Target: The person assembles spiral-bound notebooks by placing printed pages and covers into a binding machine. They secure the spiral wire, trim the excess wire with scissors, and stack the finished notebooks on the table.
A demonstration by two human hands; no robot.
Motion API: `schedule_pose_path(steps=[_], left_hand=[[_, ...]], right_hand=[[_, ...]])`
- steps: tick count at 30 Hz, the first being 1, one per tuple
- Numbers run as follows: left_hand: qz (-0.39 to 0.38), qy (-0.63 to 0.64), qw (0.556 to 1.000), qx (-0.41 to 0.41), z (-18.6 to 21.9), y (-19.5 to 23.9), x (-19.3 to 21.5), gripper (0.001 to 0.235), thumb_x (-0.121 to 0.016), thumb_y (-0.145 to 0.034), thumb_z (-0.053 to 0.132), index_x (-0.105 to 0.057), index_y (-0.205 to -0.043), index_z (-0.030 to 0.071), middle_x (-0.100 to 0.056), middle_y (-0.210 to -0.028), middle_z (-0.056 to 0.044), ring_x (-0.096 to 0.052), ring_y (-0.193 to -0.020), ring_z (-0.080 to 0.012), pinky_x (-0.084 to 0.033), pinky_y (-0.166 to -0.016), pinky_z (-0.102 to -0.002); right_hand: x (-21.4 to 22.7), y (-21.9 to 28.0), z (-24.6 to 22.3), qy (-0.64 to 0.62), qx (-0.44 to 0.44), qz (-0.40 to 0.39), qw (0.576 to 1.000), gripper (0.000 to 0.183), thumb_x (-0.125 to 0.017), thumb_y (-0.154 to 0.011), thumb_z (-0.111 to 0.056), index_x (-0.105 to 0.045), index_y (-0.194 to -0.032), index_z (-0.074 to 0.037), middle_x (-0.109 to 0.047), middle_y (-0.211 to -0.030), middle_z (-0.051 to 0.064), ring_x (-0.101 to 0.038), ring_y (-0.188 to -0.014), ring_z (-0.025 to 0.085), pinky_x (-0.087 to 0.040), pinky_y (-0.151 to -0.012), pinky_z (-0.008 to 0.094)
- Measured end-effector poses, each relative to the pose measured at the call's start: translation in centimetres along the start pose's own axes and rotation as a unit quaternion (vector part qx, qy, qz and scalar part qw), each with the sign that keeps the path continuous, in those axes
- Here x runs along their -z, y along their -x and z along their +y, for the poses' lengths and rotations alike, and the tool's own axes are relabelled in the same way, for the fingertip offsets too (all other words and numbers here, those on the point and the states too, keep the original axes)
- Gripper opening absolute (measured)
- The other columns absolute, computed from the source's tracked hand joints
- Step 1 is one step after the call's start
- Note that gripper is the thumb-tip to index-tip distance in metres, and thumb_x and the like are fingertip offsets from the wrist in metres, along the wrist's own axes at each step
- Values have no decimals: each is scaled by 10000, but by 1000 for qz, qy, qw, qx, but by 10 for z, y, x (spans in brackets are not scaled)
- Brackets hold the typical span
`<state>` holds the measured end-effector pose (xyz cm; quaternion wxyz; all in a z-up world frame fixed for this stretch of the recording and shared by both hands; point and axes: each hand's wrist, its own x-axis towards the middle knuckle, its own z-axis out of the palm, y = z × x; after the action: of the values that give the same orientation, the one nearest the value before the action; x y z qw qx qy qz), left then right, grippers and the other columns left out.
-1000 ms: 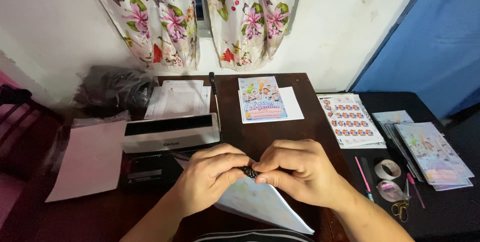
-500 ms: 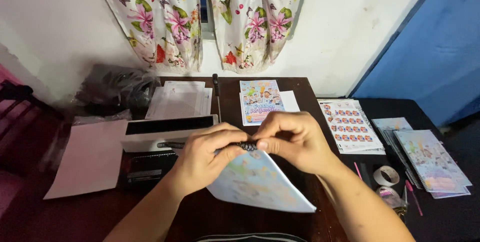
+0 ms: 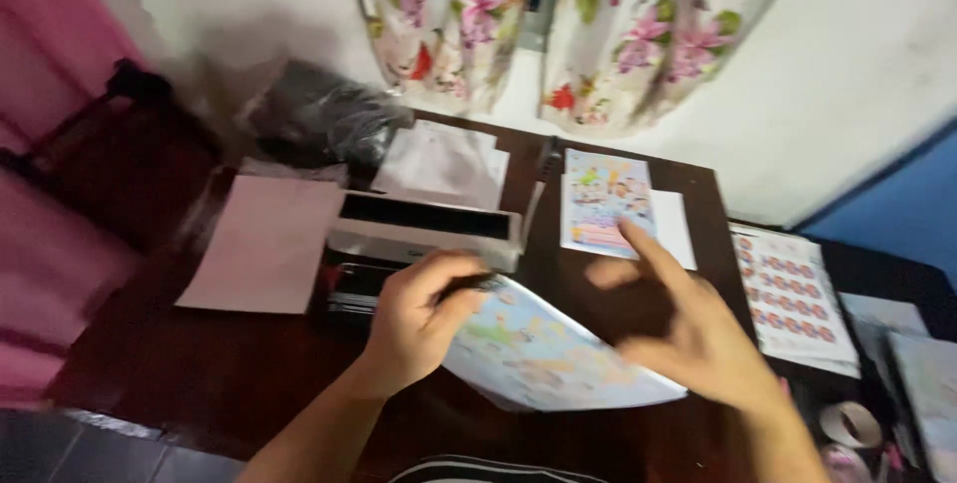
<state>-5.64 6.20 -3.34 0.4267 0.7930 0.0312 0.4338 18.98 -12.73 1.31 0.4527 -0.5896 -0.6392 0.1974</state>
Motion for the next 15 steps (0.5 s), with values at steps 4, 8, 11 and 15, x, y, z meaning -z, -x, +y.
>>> schedule_pose_path(steps=[4,8,11,15], left_hand=[[134,69,968,202,-62,28,36,216,-665,-919,64,-685,-1117,-22,-742,-944,-72,-689,-801,-125,-567,-713,-261],[220,145,935,238,-133,22,53,245,-617,-989,102,-667,-1189,-30,-733,-1020,-58,-662,-815,-91,-566,-733,-257],[239,115,915,302,-210,-3,64,283,-658,-1011,110,-699,-1234,-59,-719,-1025,-91,-633,-852,-113,-529,-750,-272],[207,173,905,329,-279,-23,83,320,-693,-979,118,-666,-1255,-42,-728,-1101,-67,-663,-942,-128,-544,-823,-269]], right_hand=[[-49,78,115,-167,-123,-99,973,964,-806,-719,-315,-427,-1536,30,-513,-1573,165,-331,-1549,319,-181,-1246,437],[-226,120,229,-172,-316,-2,933,518,-801,-896,-40,-596,-1367,20,-724,-1288,159,-650,-1180,260,-532,-1032,393],[-239,29,185,-241,-322,157,902,471,-731,-883,-69,-576,-1322,0,-749,-1180,125,-705,-1071,206,-570,-956,364],[-242,-25,216,-340,-301,209,866,462,-716,-904,-51,-539,-1323,32,-705,-1196,131,-659,-1082,199,-530,-972,359]])
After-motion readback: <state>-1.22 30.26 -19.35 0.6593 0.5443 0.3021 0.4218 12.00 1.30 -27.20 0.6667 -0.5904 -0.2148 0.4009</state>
